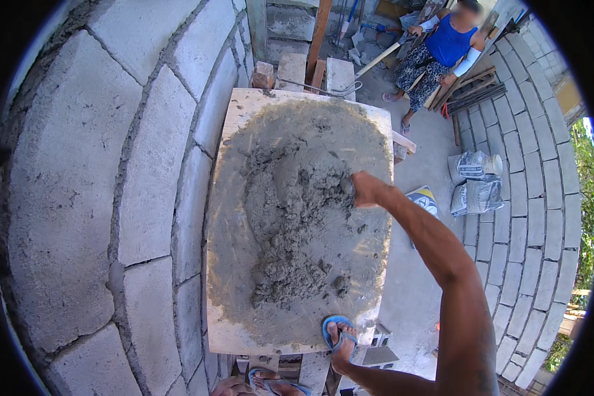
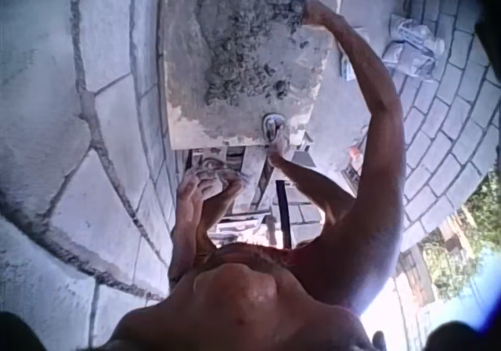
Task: The person scoops mortar from a wooden board with a trowel and applies it into the hollows of a row of concrete blocks on a wall. The person repeatedly smooths and fills the block cavities with mortar while standing on scaffolding.
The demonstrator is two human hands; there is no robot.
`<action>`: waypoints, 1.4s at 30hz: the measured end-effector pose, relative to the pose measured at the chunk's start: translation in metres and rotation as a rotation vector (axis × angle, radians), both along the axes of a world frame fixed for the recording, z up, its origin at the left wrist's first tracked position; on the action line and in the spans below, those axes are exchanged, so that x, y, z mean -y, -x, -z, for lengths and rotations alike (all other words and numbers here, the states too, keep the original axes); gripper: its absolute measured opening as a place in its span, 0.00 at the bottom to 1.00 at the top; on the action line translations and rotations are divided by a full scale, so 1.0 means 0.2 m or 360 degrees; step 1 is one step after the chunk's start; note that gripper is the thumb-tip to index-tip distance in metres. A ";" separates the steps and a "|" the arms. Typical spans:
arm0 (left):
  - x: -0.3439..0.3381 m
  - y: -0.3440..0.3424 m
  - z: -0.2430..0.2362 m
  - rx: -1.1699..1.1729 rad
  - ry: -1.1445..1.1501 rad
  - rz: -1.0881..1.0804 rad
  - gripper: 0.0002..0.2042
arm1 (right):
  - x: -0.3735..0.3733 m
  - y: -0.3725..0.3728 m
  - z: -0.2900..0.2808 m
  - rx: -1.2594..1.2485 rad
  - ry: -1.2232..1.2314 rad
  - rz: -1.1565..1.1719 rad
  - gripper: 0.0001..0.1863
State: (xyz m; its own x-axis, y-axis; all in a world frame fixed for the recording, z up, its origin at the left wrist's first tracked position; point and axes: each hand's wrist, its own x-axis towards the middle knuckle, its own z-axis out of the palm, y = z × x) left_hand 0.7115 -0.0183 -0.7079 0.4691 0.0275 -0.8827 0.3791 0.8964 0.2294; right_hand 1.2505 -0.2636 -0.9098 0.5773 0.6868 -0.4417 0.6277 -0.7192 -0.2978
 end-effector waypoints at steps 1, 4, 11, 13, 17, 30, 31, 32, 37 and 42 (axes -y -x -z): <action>0.04 -0.02 0.00 -0.0043 -0.0008 -0.0008 0.24 | -0.03 0.17 -0.06 -0.0110 0.0091 0.0164 0.12; 0.21 -0.03 -0.03 -0.0297 -0.0140 0.0181 0.23 | -0.12 0.83 -0.18 -0.0276 0.0356 0.0435 0.20; 0.39 0.07 -0.03 0.0002 -0.1248 0.1495 0.15 | 0.12 1.46 -0.43 -0.0244 0.0457 0.0409 0.23; 0.34 0.10 -0.03 0.0149 -0.1179 0.1306 0.15 | 0.28 1.15 -0.46 -0.0013 0.0431 0.0561 0.20; 0.09 0.05 -0.03 -0.0129 -0.0851 0.1159 0.16 | 0.34 0.18 -0.20 0.0513 0.0239 0.0845 0.16; -0.01 0.10 -0.19 -0.0095 -0.1269 0.0783 0.18 | -0.37 0.46 -0.06 -0.0255 0.0569 -0.0546 0.25; 0.06 0.11 -0.21 -0.0088 -0.1304 0.0878 0.19 | -0.33 0.69 -0.11 -0.0268 0.0655 -0.0452 0.26; 0.11 0.14 -0.22 -0.0082 -0.1335 0.0997 0.19 | -0.28 0.92 -0.15 -0.0196 0.0633 -0.0381 0.26; 0.33 0.26 -0.22 -0.0283 -0.1310 0.1382 0.27 | 0.09 1.48 -0.46 0.0159 0.0249 0.0023 0.23; 0.35 0.24 -0.16 -0.0229 -0.1293 0.1282 0.23 | 0.06 0.95 -0.71 0.0259 0.0230 0.0322 0.22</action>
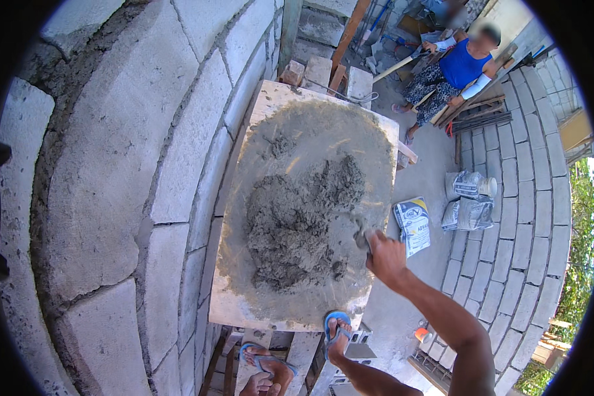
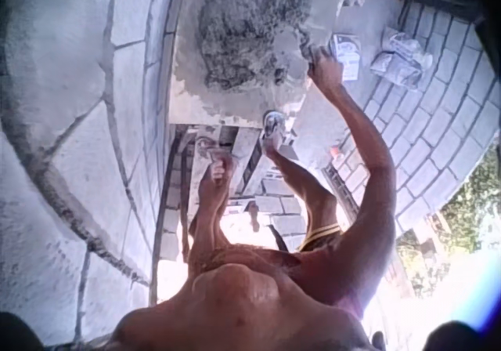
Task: The person scoops mortar from a wooden board with a trowel and applies it into the hollows of a row of concrete blocks on a wall. The person repeatedly smooths and fills the block cavities with mortar while standing on scaffolding.
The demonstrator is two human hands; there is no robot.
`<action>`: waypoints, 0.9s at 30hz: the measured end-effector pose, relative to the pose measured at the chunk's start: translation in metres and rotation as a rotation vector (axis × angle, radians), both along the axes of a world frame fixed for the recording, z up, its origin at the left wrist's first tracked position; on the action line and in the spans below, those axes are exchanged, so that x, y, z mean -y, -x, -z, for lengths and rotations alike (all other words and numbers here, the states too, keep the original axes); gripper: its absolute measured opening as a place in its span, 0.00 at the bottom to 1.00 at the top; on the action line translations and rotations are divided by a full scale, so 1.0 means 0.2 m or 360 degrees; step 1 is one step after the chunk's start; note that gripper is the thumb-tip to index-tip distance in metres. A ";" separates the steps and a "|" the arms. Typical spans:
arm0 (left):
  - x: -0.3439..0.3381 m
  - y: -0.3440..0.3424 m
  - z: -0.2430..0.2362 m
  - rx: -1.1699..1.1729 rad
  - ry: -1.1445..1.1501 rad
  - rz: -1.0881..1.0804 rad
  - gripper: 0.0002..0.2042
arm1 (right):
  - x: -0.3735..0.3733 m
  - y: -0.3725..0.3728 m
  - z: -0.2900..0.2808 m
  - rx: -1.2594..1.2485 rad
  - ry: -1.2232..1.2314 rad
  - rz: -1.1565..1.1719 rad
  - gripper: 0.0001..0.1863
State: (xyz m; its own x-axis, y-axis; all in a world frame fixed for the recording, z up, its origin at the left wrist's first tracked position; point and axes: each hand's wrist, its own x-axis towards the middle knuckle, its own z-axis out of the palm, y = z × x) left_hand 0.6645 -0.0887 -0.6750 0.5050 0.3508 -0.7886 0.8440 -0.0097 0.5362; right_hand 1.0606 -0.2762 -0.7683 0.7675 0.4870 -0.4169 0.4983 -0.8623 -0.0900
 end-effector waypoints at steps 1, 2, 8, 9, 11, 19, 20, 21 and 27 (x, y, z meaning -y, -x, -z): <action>-0.04 -0.01 -0.01 0.0034 0.0099 -0.0092 0.22 | -0.12 -0.24 0.07 0.0037 0.0076 0.0104 0.17; -0.07 -0.04 -0.03 0.0068 0.0186 -0.0184 0.21 | -0.25 -0.45 0.17 0.0177 0.0013 0.0201 0.14; -0.31 -0.15 -0.07 -0.0058 -0.0375 -0.0057 0.19 | -0.69 -1.02 0.91 0.0145 0.0193 -0.0446 0.22; -0.29 -0.14 -0.08 -0.0057 -0.0379 -0.0078 0.19 | -0.67 -0.97 0.95 0.0066 0.0166 -0.0707 0.24; -0.21 -0.12 -0.07 -0.0074 -0.0284 -0.0068 0.20 | -0.52 -0.68 0.90 -0.0215 0.0338 -0.0983 0.28; 0.11 0.01 0.13 0.0261 -0.0279 0.0331 0.21 | 0.04 0.06 0.23 -0.0088 -0.0092 -0.0428 0.25; 0.10 0.01 0.13 0.0299 -0.0392 0.0411 0.20 | 0.11 -0.05 0.24 -0.0091 -0.0126 -0.0109 0.22; 0.07 0.00 0.13 0.0361 -0.0539 0.0579 0.20 | 0.15 -0.21 0.29 0.0066 0.0015 0.0072 0.19; -0.11 -0.21 0.09 0.0141 0.0012 -0.0167 0.19 | 0.17 -0.82 0.89 -0.0385 -0.0173 0.0352 0.18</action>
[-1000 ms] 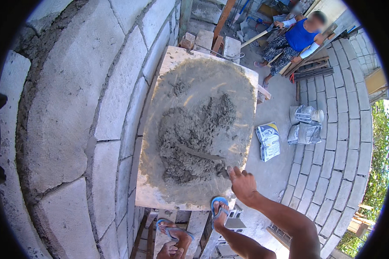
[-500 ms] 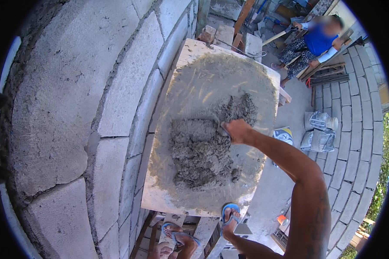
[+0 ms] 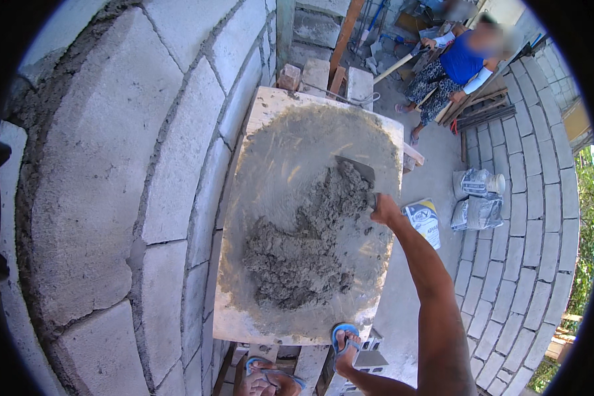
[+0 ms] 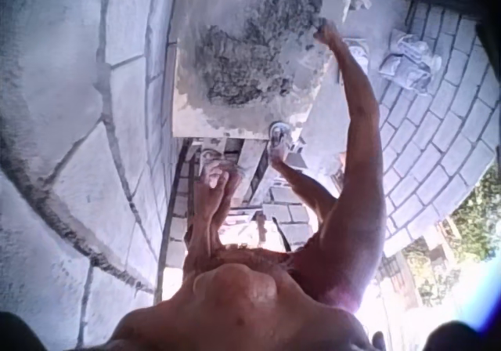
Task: The person scoops mortar from a wooden board with a trowel and applies it into the hollows of a row of concrete blocks on a wall. The person repeatedly smooths and fills the block cavities with mortar while standing on scaffolding.
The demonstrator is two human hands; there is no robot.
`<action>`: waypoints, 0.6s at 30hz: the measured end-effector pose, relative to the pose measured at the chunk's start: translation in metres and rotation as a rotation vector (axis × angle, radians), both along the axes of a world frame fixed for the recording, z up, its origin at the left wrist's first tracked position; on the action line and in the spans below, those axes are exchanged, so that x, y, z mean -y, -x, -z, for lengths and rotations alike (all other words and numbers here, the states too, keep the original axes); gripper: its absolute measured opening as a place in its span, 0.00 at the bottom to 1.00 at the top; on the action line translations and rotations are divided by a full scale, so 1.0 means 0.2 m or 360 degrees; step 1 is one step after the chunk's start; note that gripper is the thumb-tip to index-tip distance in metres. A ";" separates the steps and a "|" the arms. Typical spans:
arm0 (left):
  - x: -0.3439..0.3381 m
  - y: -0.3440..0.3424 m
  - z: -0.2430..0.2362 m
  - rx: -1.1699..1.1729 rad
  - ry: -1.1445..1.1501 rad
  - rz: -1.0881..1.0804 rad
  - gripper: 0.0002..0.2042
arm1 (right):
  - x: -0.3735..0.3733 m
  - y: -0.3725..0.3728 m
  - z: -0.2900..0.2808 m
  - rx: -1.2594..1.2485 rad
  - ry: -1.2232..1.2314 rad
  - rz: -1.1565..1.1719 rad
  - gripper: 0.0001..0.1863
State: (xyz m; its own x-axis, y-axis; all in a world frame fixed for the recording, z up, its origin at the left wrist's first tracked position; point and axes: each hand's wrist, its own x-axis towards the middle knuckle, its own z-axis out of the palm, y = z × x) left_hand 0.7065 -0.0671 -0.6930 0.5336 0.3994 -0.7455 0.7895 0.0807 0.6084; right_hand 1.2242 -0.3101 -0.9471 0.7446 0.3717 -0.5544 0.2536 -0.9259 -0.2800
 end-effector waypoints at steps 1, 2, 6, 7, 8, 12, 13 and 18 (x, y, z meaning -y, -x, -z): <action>0.00 -0.02 -0.01 -0.0001 0.0053 -0.0052 0.19 | -0.05 0.11 0.05 -0.0065 -0.0100 -0.0108 0.20; 0.01 -0.03 -0.01 0.0060 0.0118 -0.0076 0.19 | -0.12 0.21 0.07 -0.0190 -0.0029 -0.0235 0.22; 0.10 0.07 0.02 0.0044 -0.0023 0.0235 0.21 | -0.29 0.95 -0.23 -0.0124 0.0096 -0.0663 0.26; 0.14 0.12 0.03 -0.0056 -0.0029 0.0137 0.22 | -0.26 1.07 -0.37 -0.0103 0.0188 -0.0575 0.25; 0.16 0.18 0.06 -0.0059 -0.0028 0.0187 0.22 | -0.19 1.14 -0.51 -0.0047 0.0307 -0.0449 0.24; 0.22 0.32 0.20 -0.0093 -0.0035 0.0328 0.23 | 0.12 0.83 -0.75 0.0227 0.0289 -0.0096 0.20; 0.22 0.33 0.23 -0.0100 0.0035 0.0219 0.23 | 0.15 0.67 -0.68 0.0458 0.0214 -0.0022 0.17; 0.18 0.26 0.25 -0.0050 0.0033 -0.0120 0.23 | 0.01 0.62 -0.02 0.0130 0.0414 0.0157 0.22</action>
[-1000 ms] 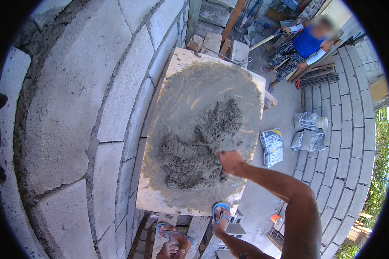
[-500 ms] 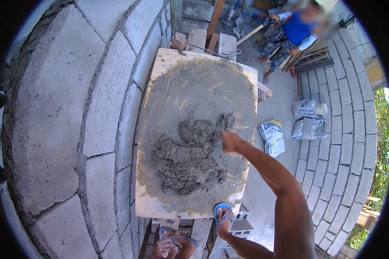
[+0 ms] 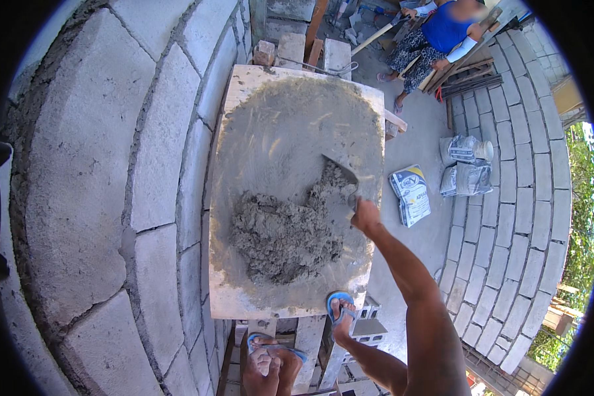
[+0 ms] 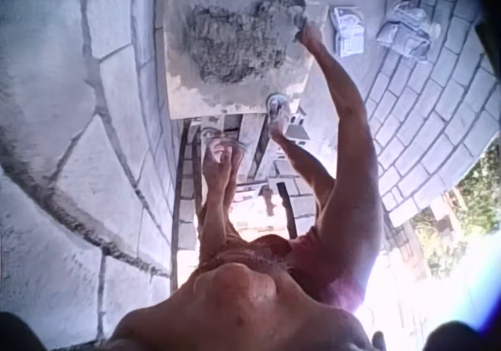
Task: The person scoops mortar from a wooden board with a trowel and applies it into the hollows of a row of concrete blocks on a wall. The person repeatedly smooths and fills the block cavities with mortar while standing on scaffolding.
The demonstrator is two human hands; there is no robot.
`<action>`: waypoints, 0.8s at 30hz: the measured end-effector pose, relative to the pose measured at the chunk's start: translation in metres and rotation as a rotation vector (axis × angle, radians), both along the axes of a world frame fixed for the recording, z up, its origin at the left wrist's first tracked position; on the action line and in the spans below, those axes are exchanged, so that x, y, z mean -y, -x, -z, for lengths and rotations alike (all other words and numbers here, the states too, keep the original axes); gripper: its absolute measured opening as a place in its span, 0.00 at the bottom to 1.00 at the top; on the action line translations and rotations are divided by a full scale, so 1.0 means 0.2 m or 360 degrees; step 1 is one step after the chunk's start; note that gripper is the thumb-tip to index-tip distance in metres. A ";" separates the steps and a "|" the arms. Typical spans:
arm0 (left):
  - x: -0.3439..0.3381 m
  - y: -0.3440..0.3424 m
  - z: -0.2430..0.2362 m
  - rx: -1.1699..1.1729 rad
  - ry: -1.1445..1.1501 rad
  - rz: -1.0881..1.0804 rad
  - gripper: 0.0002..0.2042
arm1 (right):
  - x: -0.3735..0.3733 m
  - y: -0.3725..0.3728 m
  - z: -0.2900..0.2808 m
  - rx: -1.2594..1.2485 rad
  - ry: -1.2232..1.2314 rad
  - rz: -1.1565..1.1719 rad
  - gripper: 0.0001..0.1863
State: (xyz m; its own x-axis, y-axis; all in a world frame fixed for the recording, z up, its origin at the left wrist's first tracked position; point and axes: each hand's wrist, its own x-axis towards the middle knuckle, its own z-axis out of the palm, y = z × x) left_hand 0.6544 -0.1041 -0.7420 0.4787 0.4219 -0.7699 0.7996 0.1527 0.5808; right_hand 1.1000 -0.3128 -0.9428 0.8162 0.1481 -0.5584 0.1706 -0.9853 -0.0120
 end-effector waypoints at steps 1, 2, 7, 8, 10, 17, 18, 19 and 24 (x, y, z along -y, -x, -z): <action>0.02 -0.02 -0.02 -0.0020 -0.0017 -0.0034 0.23 | -0.01 0.23 0.07 -0.0189 -0.0114 0.0007 0.24; 0.04 -0.03 -0.05 -0.0156 -0.0229 0.0255 0.26 | 0.00 0.49 0.08 -0.0347 -0.0215 -0.0162 0.25; 0.12 -0.07 -0.11 -0.0189 0.0068 0.0389 0.26 | 0.26 1.27 -0.30 0.0078 -0.0337 0.0334 0.21; 0.11 -0.07 -0.11 -0.0194 0.0050 0.0389 0.25 | 0.30 1.18 -0.35 0.0149 -0.0336 0.0426 0.20; 0.09 -0.08 -0.10 -0.0130 0.0017 0.0392 0.23 | 0.32 0.86 -0.39 0.0249 -0.0180 0.0461 0.18; 0.10 -0.07 -0.10 -0.0029 -0.0026 0.0178 0.21 | 0.11 0.82 0.07 -0.0280 -0.0068 0.0177 0.25; 0.12 -0.07 -0.10 0.0007 -0.0015 0.0108 0.21 | 0.08 1.06 0.05 -0.0413 -0.0212 0.0288 0.27; 0.15 -0.06 -0.10 -0.0018 0.0063 0.0105 0.21 | 0.05 1.26 0.03 -0.0401 -0.0203 0.0388 0.29; 0.20 0.03 -0.05 0.0001 0.0267 0.0089 0.20 | 0.05 1.55 -0.52 0.0175 -0.0765 0.0872 0.26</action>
State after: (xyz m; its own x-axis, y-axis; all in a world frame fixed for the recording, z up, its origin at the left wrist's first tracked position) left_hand 0.6481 -0.1440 -0.7322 0.4982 0.2604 -0.8271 0.8093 0.2028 0.5513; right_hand 0.7893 -0.3222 -0.8391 0.8910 -0.0891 -0.4451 -0.3194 -0.8198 -0.4753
